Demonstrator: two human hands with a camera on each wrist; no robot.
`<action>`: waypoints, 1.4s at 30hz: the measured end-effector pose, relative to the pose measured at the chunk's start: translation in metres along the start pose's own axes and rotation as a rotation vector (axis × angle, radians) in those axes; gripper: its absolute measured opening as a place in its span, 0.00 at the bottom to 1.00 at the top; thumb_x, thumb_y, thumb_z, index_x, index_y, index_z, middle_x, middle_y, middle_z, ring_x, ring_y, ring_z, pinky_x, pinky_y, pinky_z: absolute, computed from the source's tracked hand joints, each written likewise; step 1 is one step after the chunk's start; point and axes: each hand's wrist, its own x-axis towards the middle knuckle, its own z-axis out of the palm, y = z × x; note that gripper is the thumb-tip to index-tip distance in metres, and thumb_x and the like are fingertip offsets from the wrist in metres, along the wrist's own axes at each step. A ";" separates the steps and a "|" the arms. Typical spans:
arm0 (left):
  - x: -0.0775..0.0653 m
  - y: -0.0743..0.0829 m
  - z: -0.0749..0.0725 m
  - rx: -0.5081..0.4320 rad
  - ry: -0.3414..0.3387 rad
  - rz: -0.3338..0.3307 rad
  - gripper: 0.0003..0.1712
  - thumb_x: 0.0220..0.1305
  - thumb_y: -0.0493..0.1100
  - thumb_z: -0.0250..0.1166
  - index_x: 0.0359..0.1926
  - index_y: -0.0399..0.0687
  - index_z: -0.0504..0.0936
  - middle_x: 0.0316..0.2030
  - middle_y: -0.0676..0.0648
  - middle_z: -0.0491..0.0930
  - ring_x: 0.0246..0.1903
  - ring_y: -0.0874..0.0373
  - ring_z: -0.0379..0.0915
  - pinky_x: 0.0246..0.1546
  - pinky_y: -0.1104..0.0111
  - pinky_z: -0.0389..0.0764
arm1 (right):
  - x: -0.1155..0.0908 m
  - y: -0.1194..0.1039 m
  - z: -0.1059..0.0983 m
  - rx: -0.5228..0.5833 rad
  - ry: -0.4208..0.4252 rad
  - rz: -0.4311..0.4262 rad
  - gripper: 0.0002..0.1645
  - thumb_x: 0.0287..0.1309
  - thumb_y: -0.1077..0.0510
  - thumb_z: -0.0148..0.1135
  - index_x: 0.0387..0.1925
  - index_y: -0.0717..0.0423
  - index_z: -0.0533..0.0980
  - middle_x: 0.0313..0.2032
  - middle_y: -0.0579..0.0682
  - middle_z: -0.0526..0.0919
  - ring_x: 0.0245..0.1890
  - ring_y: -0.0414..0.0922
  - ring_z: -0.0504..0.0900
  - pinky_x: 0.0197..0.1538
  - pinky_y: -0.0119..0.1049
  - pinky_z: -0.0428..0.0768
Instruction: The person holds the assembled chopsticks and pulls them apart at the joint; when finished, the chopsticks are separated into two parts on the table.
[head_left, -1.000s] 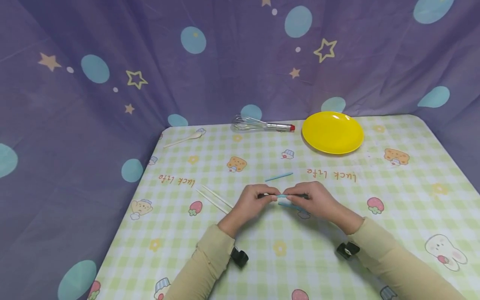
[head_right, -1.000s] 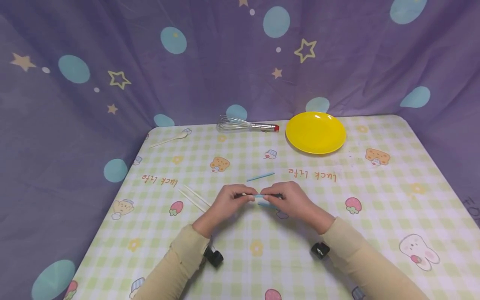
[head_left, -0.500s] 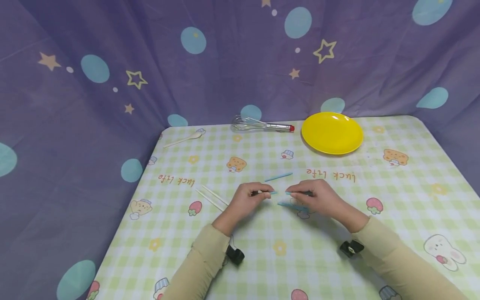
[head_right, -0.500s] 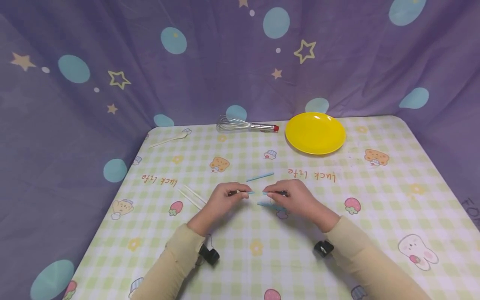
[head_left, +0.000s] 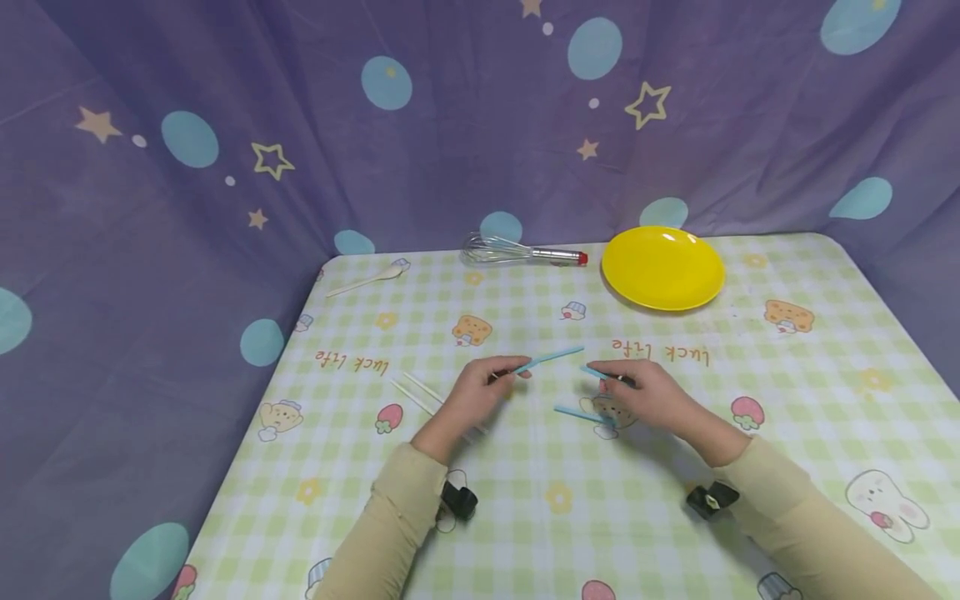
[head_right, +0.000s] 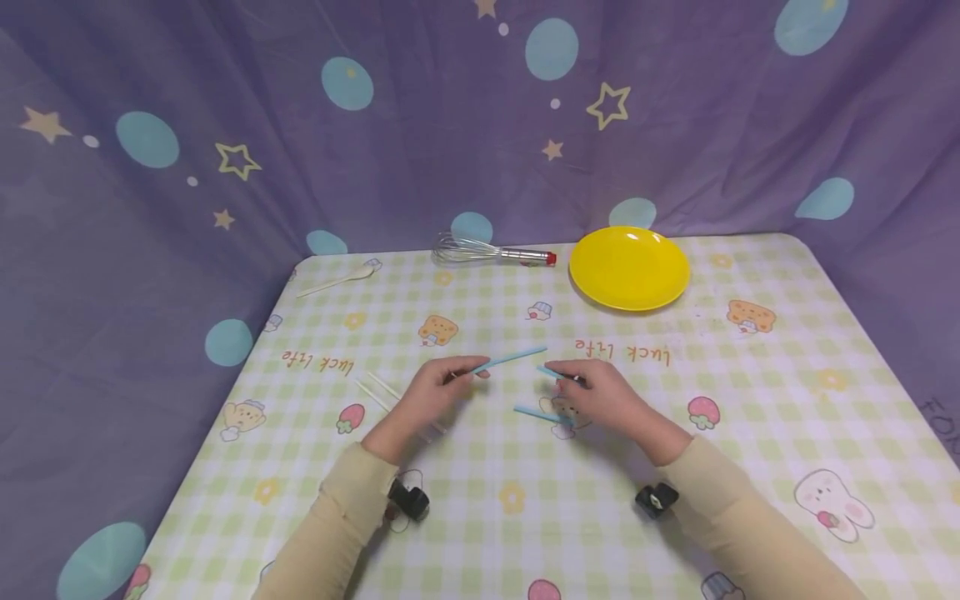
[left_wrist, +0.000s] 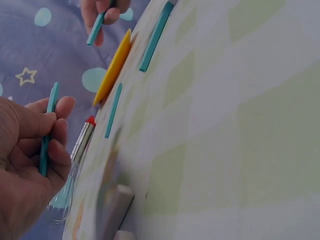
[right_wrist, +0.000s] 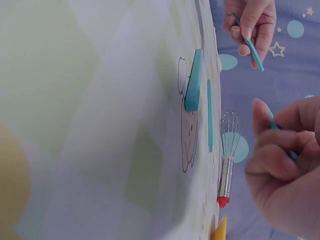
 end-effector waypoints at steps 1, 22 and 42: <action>0.001 0.000 -0.001 -0.005 -0.001 -0.008 0.18 0.70 0.32 0.57 0.58 0.45 0.81 0.43 0.49 0.86 0.43 0.48 0.79 0.44 0.63 0.77 | 0.000 0.001 -0.001 0.024 -0.013 0.003 0.20 0.68 0.65 0.53 0.59 0.61 0.76 0.43 0.54 0.85 0.26 0.43 0.72 0.29 0.33 0.72; 0.044 -0.002 0.003 -0.078 0.065 -0.187 0.15 0.71 0.30 0.54 0.52 0.38 0.82 0.41 0.41 0.85 0.31 0.48 0.80 0.29 0.67 0.80 | -0.002 0.017 0.012 0.408 0.024 0.296 0.16 0.66 0.60 0.60 0.47 0.71 0.80 0.27 0.58 0.83 0.19 0.44 0.77 0.25 0.36 0.80; 0.079 -0.003 0.028 0.388 0.206 -0.225 0.03 0.60 0.38 0.70 0.33 0.50 0.90 0.33 0.54 0.86 0.41 0.57 0.81 0.47 0.64 0.78 | 0.000 0.014 0.020 0.072 0.102 0.259 0.04 0.55 0.58 0.71 0.31 0.55 0.86 0.23 0.46 0.84 0.23 0.42 0.77 0.28 0.34 0.75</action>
